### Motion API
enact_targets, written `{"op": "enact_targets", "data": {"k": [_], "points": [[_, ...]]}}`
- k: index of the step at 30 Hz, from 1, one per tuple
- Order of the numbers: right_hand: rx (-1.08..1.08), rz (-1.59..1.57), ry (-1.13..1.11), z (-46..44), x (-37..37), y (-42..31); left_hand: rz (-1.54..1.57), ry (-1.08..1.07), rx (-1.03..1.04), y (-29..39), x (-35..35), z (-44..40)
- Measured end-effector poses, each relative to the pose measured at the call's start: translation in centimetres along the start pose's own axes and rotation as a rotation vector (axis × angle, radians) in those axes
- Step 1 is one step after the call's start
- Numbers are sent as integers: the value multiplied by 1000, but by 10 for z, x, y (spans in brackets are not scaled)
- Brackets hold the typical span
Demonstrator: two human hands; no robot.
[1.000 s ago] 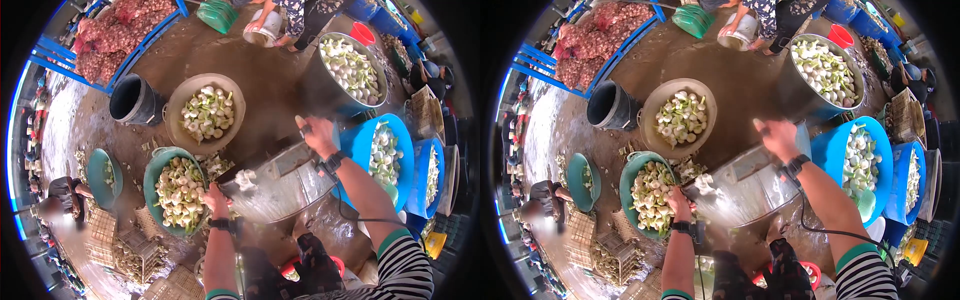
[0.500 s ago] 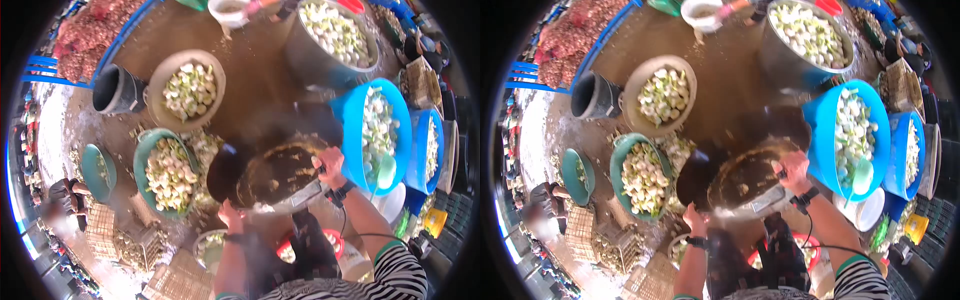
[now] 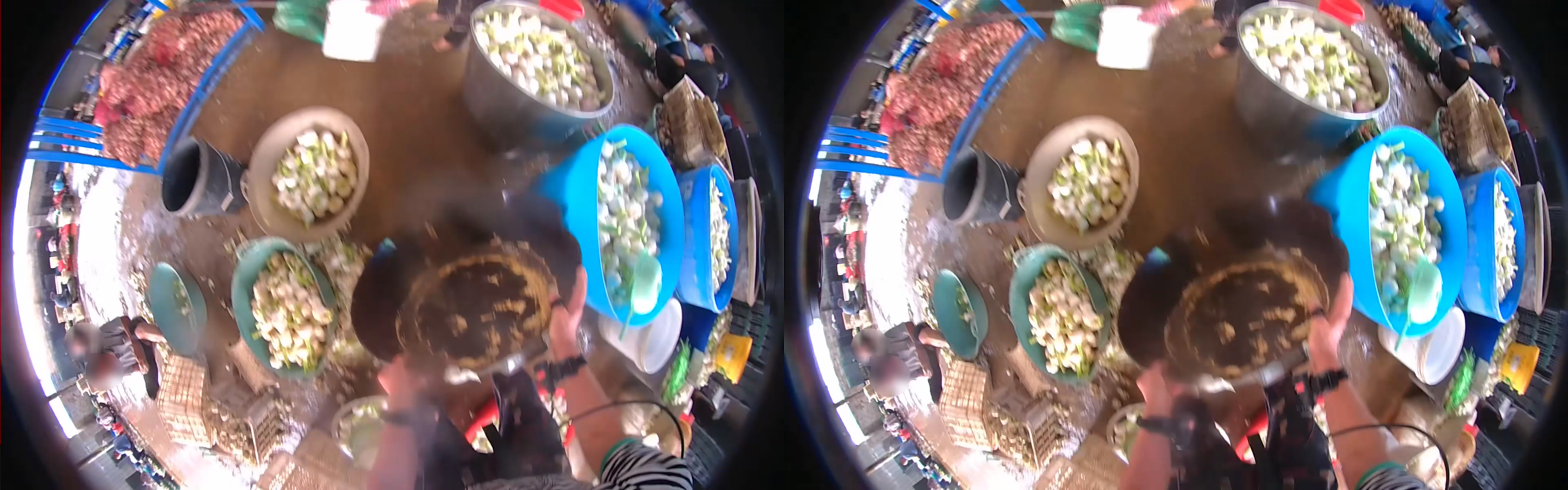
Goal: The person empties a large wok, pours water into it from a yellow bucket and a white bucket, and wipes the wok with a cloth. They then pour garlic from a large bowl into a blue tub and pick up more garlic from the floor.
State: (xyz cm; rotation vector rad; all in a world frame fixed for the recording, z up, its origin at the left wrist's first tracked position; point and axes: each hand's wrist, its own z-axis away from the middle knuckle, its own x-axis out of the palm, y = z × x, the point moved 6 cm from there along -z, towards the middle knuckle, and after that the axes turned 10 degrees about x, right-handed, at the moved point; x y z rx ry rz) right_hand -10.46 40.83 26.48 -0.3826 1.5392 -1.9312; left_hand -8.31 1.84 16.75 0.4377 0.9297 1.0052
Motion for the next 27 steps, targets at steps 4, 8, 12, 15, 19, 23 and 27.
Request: {"op": "enact_targets", "data": {"k": [4,8,12,15,19,23,27], "points": [[399,139,201,1,-41,36,508,-141,-109,-10,14,9],[604,326,195,-7,-117,120,193,-193,123,-75,23,31],[577,464,209,16,-112,107,606,173,-531,-42,13,55],[579,317,173,26,-108,98,702,210,-410,-36,9,48],[606,221,144,33,-104,110,619,274,-265,-35,5,37],[874,-13,243,67,-104,164,537,254,-172,27,-13,24],[1022,-183,347,107,-99,220,378,184,-64,-5,-30,-3]]}}
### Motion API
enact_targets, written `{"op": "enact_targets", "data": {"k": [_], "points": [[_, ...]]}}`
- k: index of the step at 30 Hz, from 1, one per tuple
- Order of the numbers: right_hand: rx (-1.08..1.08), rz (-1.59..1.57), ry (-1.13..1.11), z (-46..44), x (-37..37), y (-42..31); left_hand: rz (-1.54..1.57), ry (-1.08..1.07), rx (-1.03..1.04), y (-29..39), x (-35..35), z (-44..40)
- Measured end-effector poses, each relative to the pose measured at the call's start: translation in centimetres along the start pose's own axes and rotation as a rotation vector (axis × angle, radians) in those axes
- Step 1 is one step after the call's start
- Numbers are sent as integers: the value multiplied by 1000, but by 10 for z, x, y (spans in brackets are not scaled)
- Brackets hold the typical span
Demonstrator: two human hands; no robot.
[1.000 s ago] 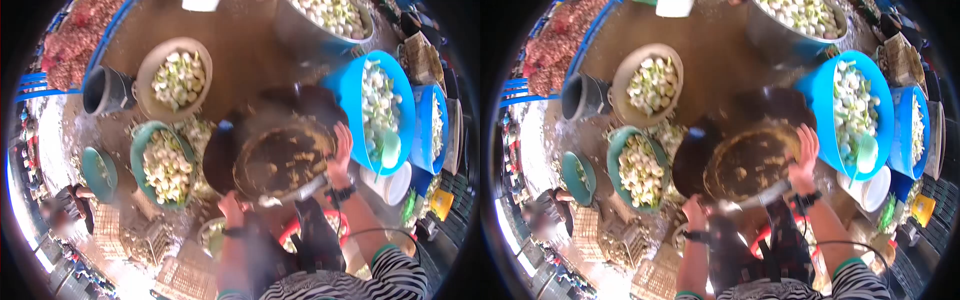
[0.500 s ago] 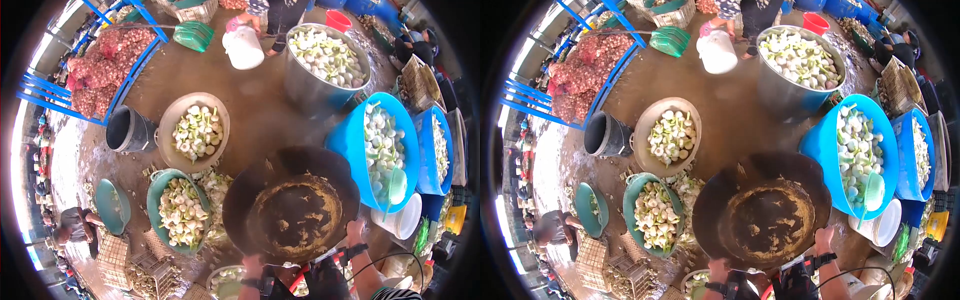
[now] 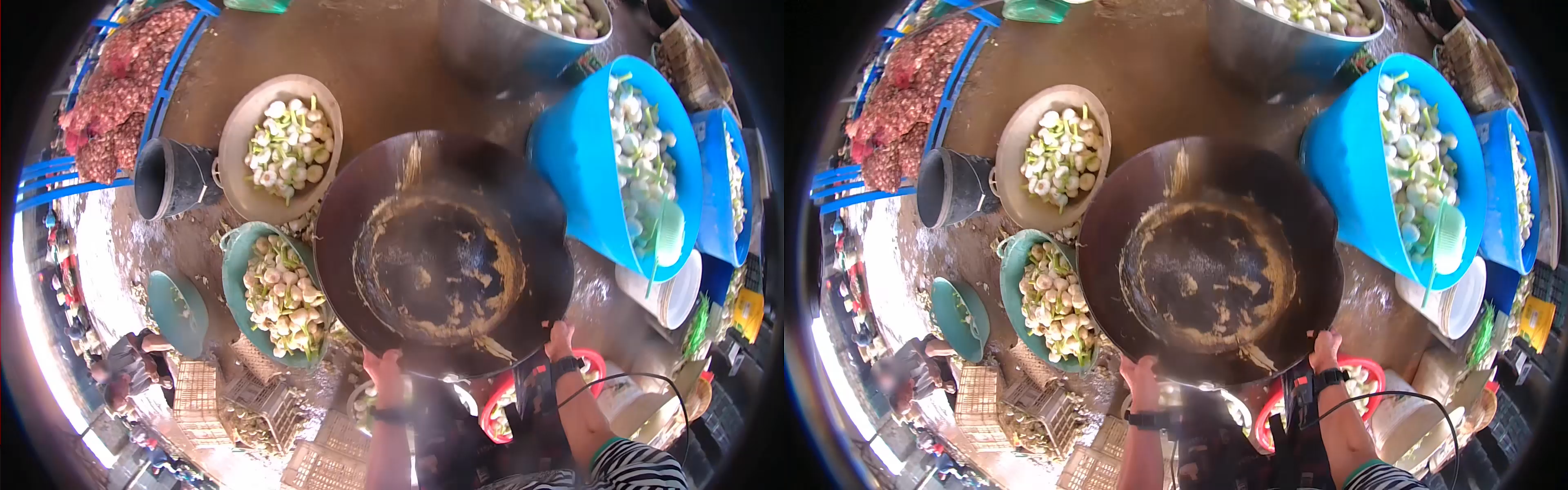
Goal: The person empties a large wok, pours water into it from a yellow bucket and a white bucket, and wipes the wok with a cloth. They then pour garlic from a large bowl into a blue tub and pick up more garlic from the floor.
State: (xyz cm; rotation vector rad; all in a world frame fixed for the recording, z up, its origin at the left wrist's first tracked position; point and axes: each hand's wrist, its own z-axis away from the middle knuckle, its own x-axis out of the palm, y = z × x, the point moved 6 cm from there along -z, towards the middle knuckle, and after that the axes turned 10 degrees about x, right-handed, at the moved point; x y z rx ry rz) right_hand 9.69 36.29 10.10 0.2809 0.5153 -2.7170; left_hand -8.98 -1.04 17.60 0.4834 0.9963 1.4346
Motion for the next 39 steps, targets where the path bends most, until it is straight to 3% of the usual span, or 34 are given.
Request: {"op": "enact_targets", "data": {"k": [3,10,14,15,17,18,21,23,24,25,26,27,28,30,33,34,36,39], "points": [[-4,-27,-9,-11,-2,22,134,18,-4,-19,-4,-5],[-217,96,34,-60,-6,31,339,85,-358,-125,1,13],[-226,204,-12,-124,-1,29,334,103,-292,-183,20,-10],[-222,93,-76,-128,13,26,324,114,-252,-191,27,-20],[-370,354,-17,-136,38,11,167,100,-312,-216,30,-41],[-192,564,63,-140,46,6,187,112,-347,-229,34,-56],[-16,457,90,-146,74,8,219,137,-448,-242,48,-72],[-14,450,57,-145,78,11,190,137,-524,-221,57,-63],[-15,436,42,-144,79,13,269,-99,-504,-254,43,-69],[-48,580,-5,-142,81,13,380,-161,-507,-228,43,-55],[-88,721,-25,-140,70,11,498,-243,-528,-203,54,-37],[-361,973,-200,-134,63,5,465,-262,-544,-202,50,-26],[-350,990,-141,-112,53,-7,430,-284,-561,-200,48,-19],[-539,1036,-87,-82,25,-33,56,-226,-522,-182,48,-1],[-670,921,-233,-56,-36,-60,-161,-314,-489,-148,55,22],[-713,1099,-285,-49,-57,-70,-183,-319,-484,-135,58,28],[-272,989,-131,-45,-123,-78,-239,-325,-478,-110,60,46],[-397,981,-22,-48,-223,-79,-321,-336,-448,-81,58,66]]}}
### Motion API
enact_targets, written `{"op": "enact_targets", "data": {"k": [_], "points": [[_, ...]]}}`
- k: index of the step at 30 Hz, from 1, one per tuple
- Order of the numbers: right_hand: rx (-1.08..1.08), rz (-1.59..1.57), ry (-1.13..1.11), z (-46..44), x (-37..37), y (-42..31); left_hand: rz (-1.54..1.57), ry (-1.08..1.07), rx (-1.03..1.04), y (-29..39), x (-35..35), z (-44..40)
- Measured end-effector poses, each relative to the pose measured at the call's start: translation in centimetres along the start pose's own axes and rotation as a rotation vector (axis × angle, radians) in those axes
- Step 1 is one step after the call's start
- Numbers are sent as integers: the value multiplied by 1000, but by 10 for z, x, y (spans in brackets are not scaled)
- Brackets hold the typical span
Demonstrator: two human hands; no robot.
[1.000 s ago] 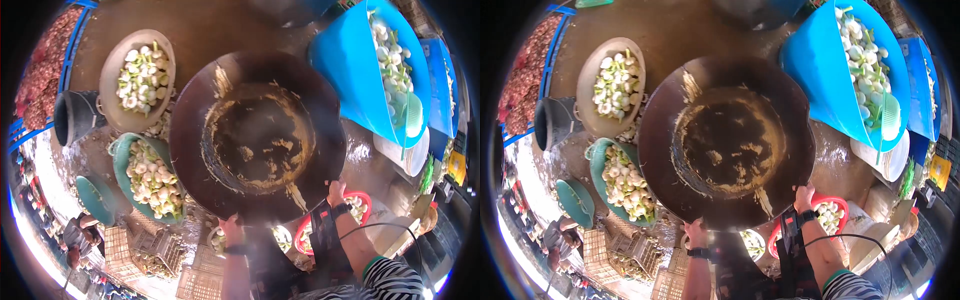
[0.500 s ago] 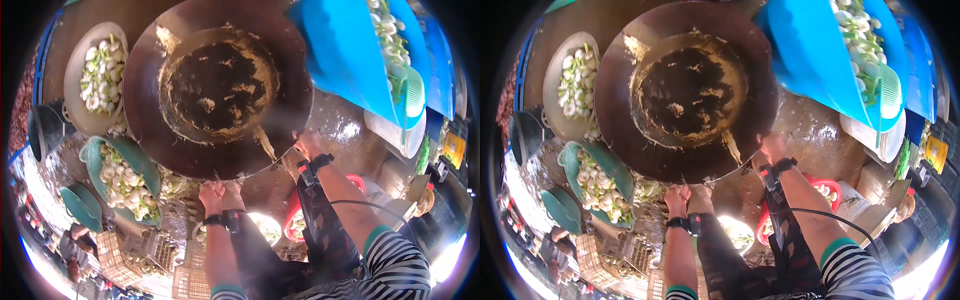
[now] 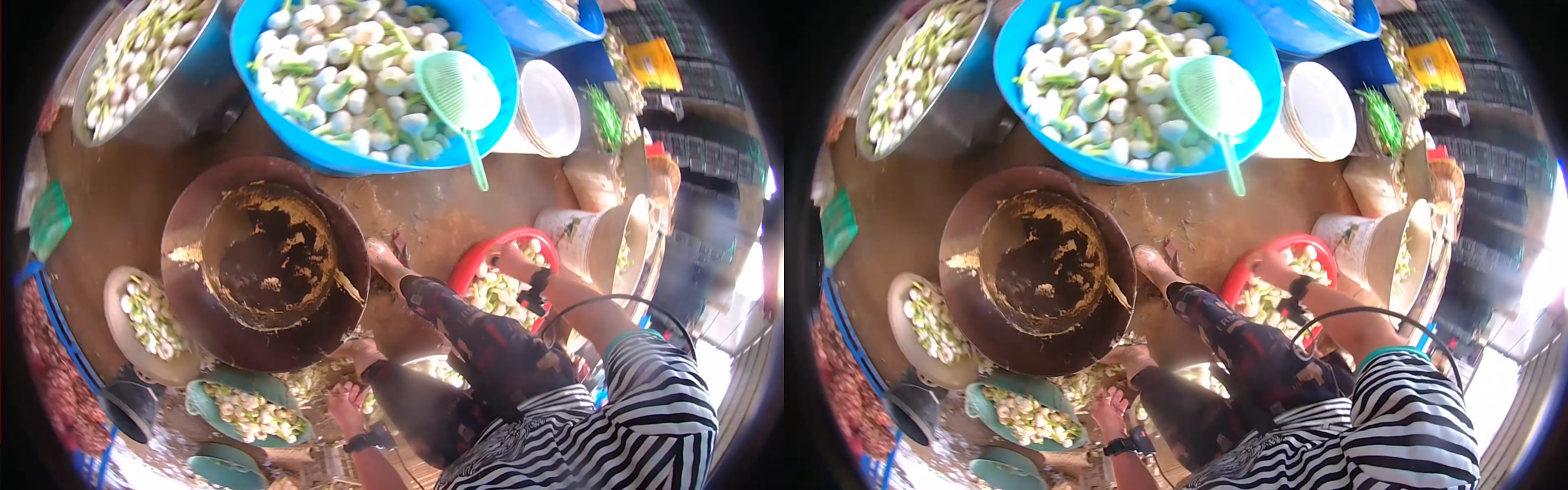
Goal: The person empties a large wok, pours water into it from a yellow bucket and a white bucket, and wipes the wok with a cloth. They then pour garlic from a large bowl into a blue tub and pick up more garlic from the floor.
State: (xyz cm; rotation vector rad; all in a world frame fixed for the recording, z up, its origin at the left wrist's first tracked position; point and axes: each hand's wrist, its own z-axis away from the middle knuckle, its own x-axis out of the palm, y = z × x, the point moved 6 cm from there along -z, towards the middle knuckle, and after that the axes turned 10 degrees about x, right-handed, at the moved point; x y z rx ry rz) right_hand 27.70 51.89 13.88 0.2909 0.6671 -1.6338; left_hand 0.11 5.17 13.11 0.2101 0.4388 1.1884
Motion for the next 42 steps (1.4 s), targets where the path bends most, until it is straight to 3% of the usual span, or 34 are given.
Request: {"op": "enact_targets", "data": {"k": [1,2,3,5,6,8,10,12,15,17,18,20,22,24,26,29,32,34,35,37,39,40,41,42], "points": [[274,-227,-13,11,-12,35,-10,-72,2,-2,-6,2],[235,-261,-47,20,-21,67,-29,-70,18,8,-6,9],[384,-177,-66,38,-34,77,-56,-68,29,16,-7,20],[557,-333,-7,70,-45,120,-119,-73,41,35,-6,39],[539,-460,-21,82,-38,146,-142,-79,32,43,-7,45],[699,-515,40,117,-33,155,-175,-98,29,61,0,52],[729,-493,21,145,-11,162,-237,-128,67,74,8,61],[670,-502,-101,173,22,166,-335,-190,105,84,16,64],[621,-632,-57,227,56,156,-343,-276,95,92,29,66],[340,-193,-105,250,103,189,-298,-294,109,93,26,69],[185,25,-115,254,136,199,-211,-423,97,96,20,61],[648,-313,-205,298,129,184,-260,-455,161,106,26,75],[842,-662,-228,328,149,188,-373,-596,310,117,29,83],[830,-763,-177,341,155,185,-338,-600,237,124,32,91],[829,-845,-131,346,150,187,-589,-758,457,131,31,73],[835,-852,-72,337,138,194,-922,-812,709,141,61,73],[803,-944,-62,322,117,204,-629,-608,438,152,102,115],[708,-794,-71,300,108,216,-393,-527,247,159,143,148],[637,-717,-64,286,103,224,-491,-520,349,164,162,153],[545,-603,-83,245,109,252,-407,-538,301,168,191,148],[644,-752,-120,221,69,255,-419,-541,337,175,239,160],[511,-446,-89,190,55,265,-364,-590,372,174,263,170],[383,-230,-87,170,24,262,-265,-613,235,169,285,164],[259,-9,-78,147,-15,259,-460,-532,426,170,316,195]]}}
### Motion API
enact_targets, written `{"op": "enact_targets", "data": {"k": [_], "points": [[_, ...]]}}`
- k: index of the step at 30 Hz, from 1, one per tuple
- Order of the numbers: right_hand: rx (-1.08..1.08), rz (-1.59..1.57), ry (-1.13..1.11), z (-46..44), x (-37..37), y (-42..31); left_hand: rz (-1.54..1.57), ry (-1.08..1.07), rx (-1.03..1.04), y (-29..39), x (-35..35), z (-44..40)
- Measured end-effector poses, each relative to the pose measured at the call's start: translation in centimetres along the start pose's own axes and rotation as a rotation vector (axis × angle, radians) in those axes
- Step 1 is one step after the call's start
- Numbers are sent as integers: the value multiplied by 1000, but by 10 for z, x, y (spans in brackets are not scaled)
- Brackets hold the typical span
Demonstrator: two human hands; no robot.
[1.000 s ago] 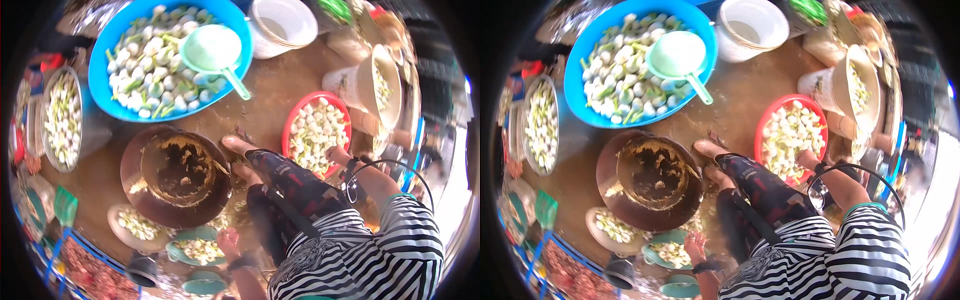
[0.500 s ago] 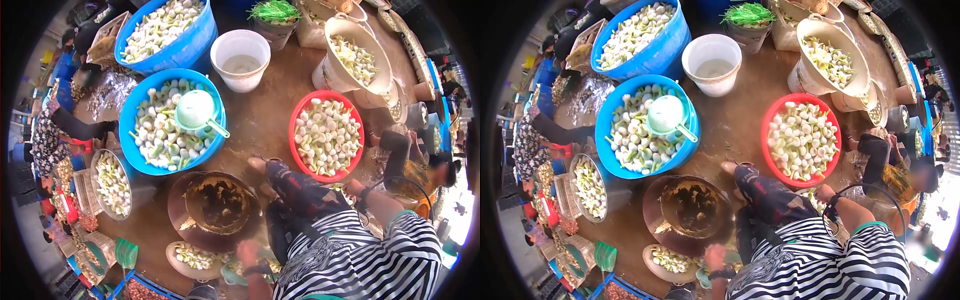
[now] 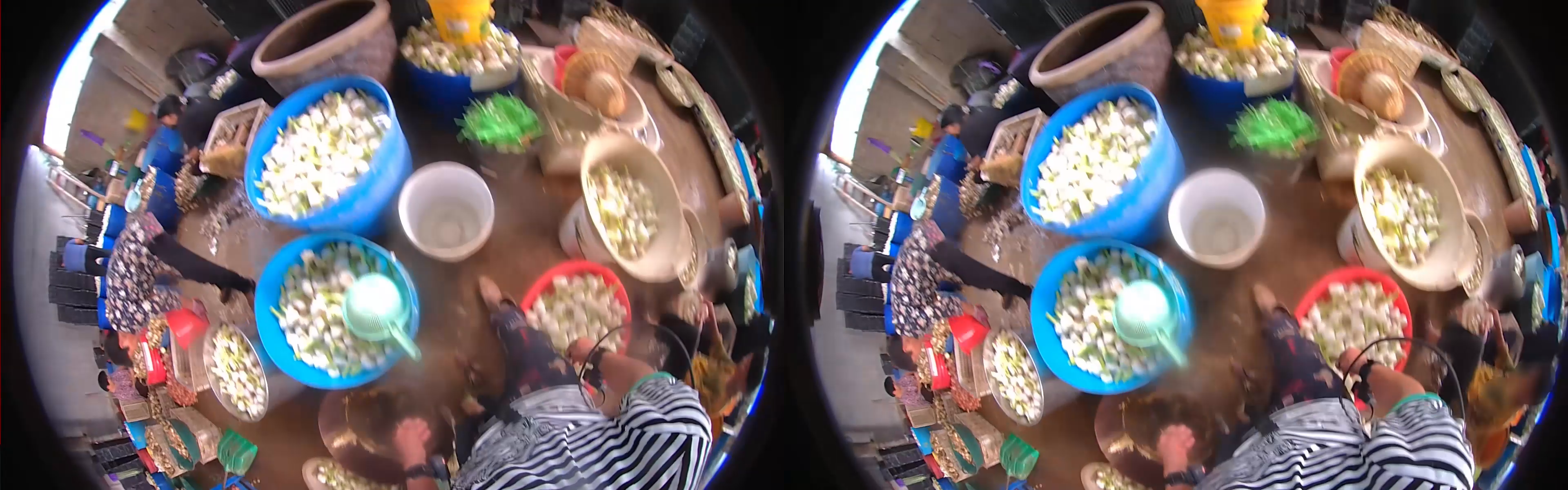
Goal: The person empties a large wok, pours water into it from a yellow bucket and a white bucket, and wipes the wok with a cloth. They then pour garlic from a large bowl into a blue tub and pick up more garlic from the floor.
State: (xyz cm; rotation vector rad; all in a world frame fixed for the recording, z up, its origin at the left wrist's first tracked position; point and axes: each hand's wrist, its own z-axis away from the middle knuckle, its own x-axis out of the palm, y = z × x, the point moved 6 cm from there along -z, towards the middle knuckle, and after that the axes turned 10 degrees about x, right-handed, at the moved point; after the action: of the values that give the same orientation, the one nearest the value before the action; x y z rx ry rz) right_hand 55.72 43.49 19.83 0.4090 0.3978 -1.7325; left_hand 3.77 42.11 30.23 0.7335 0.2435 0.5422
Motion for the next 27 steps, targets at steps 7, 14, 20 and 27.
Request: {"op": "enact_targets", "data": {"k": [7,14,20,27], "points": [[6,-1042,246,-49,-266,23,-67,-199,6,69,180,-27],[-48,-826,576,-44,-386,13,125,-193,-84,83,188,-52],[160,-527,468,-2,-415,-7,313,-190,-226,69,170,-102],[77,-517,851,-23,-532,34,196,-133,30,29,144,-194]]}}
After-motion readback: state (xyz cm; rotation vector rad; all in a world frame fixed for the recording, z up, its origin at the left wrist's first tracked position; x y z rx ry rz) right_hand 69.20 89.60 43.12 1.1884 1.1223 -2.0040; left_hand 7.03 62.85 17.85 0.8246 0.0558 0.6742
